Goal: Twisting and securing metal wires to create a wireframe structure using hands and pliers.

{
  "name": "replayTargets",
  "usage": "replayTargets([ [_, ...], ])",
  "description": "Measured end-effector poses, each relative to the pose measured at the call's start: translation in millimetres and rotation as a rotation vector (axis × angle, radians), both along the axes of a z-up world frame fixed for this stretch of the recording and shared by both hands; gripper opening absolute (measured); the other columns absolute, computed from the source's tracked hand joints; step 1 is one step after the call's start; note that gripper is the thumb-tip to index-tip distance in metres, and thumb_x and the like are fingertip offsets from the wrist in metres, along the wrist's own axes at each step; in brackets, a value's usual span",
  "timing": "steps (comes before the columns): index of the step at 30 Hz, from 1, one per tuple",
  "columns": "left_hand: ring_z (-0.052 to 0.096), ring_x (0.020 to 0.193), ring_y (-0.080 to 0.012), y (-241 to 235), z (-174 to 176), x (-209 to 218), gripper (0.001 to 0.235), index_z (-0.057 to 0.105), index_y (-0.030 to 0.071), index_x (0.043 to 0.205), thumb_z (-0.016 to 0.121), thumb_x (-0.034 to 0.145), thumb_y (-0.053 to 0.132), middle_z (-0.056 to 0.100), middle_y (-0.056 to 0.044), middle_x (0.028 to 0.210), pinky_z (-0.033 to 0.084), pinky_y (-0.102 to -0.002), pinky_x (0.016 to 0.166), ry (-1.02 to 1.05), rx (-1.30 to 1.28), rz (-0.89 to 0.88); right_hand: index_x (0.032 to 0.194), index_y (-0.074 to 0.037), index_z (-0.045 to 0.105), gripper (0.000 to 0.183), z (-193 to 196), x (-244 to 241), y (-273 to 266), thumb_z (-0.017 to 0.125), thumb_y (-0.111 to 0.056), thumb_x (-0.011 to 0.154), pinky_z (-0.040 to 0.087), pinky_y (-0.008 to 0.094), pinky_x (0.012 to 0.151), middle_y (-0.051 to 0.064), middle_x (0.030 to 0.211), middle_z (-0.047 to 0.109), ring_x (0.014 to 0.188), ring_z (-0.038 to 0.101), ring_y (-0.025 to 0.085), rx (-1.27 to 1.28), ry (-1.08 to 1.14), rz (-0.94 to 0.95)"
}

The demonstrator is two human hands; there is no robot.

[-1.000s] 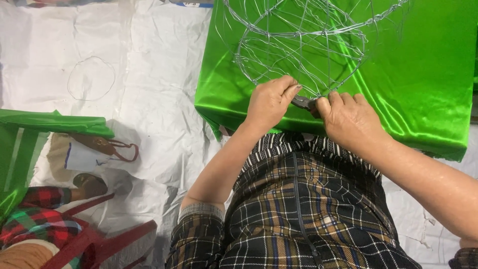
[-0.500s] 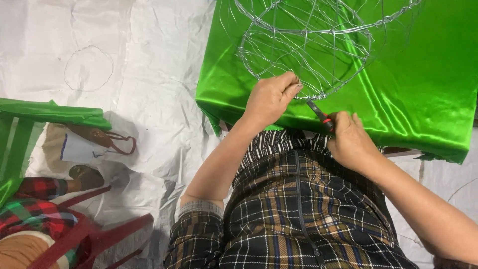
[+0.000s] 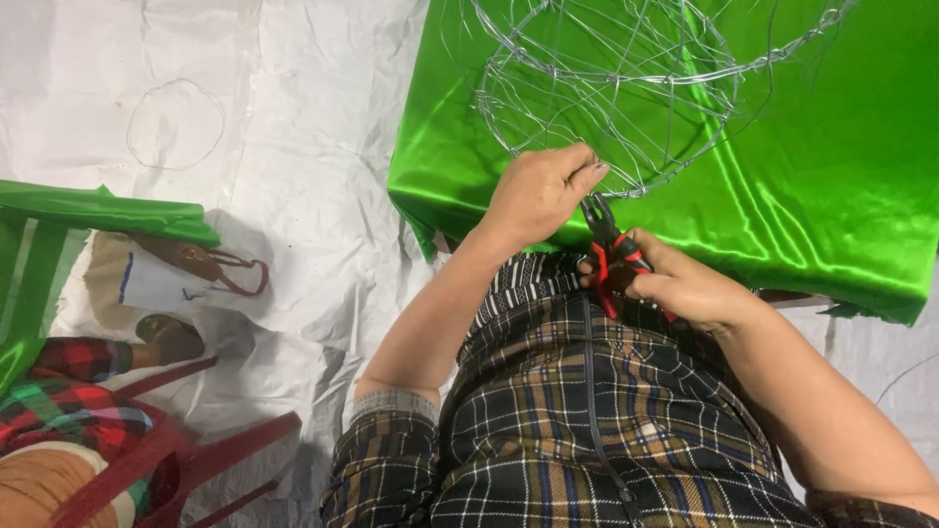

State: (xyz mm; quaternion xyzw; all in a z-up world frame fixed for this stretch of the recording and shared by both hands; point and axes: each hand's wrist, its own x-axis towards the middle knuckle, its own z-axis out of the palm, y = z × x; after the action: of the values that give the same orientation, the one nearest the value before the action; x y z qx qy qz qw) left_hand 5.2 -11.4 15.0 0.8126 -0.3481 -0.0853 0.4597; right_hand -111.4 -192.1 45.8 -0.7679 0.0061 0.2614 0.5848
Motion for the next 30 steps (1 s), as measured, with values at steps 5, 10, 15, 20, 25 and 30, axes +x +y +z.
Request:
replayTargets([
  [5, 0.064, 0.062, -0.021, -1, -3, 2, 0.029, 0.063, 0.011, 0.092, 0.044, 0.107, 0.027, 0.06, -0.005, 0.065, 0.054, -0.033, 0.064, 0.013, -0.021, 0.004, 0.102, 0.004, 0.056, 0.032, -1, -4, 7, 0.058, -0.005, 0.072, 0.045, 0.045, 0.067, 0.018, 0.085, 0.055, 0.078, 0.053, 0.033, 0.142, 0.004, -0.074],
  [10, 0.063, 0.062, -0.0204, 0, -7, 3, 0.029, 0.062, 0.012, 0.092, 0.043, 0.108, 0.028, 0.059, -0.004, 0.065, 0.053, -0.032, 0.063, 0.007, -0.033, 0.01, 0.098, 0.004, 0.056, 0.019, -16, -11, 16, 0.061, -0.003, 0.081, 0.048, 0.04, 0.057, 0.015, 0.079, 0.053, 0.071, 0.054, 0.028, 0.262, -0.024, -0.203],
  [15, 0.061, 0.06, -0.0204, 1, -9, 2, 0.033, 0.061, 0.014, 0.093, 0.038, 0.109, 0.032, 0.057, -0.003, 0.065, 0.052, -0.033, 0.06, -0.042, 0.024, 0.022, 0.111, 0.006, 0.055, 0.038, -41, -17, 17, 0.076, -0.006, 0.083, 0.05, 0.037, 0.051, 0.022, 0.084, 0.062, 0.069, 0.065, 0.032, 0.297, -0.02, -0.314],
  [20, 0.063, 0.06, -0.0214, -2, -15, -2, 0.037, 0.06, 0.015, 0.094, 0.034, 0.109, 0.036, 0.057, -0.002, 0.064, 0.052, -0.035, 0.058, -0.098, 0.092, 0.072, 0.121, 0.007, 0.06, 0.046, -62, -22, 19, 0.08, -0.008, 0.082, 0.056, 0.041, 0.05, 0.027, 0.087, 0.068, 0.066, 0.07, 0.034, 0.352, 0.025, -0.385],
  [25, 0.058, 0.054, -0.0169, -10, -26, -3, 0.039, 0.062, 0.015, 0.093, 0.033, 0.109, 0.035, 0.056, 0.001, 0.062, 0.048, -0.03, 0.054, -0.072, 0.107, 0.126, 0.11, 0.008, 0.061, 0.032, -71, -22, 18, 0.074, -0.013, 0.089, 0.062, 0.046, 0.053, 0.025, 0.08, 0.067, 0.061, 0.071, 0.034, 0.535, 0.146, -0.47],
  [30, 0.053, 0.048, -0.0156, -16, -38, -7, 0.04, 0.061, 0.015, 0.091, 0.032, 0.11, 0.034, 0.053, 0.001, 0.058, 0.045, -0.027, 0.049, -0.107, 0.055, 0.19, 0.107, 0.0, 0.06, 0.02, -106, -34, 14, 0.066, -0.016, 0.098, 0.065, 0.052, 0.054, 0.023, 0.08, 0.065, 0.061, 0.073, 0.036, 0.957, 0.296, -0.541],
])
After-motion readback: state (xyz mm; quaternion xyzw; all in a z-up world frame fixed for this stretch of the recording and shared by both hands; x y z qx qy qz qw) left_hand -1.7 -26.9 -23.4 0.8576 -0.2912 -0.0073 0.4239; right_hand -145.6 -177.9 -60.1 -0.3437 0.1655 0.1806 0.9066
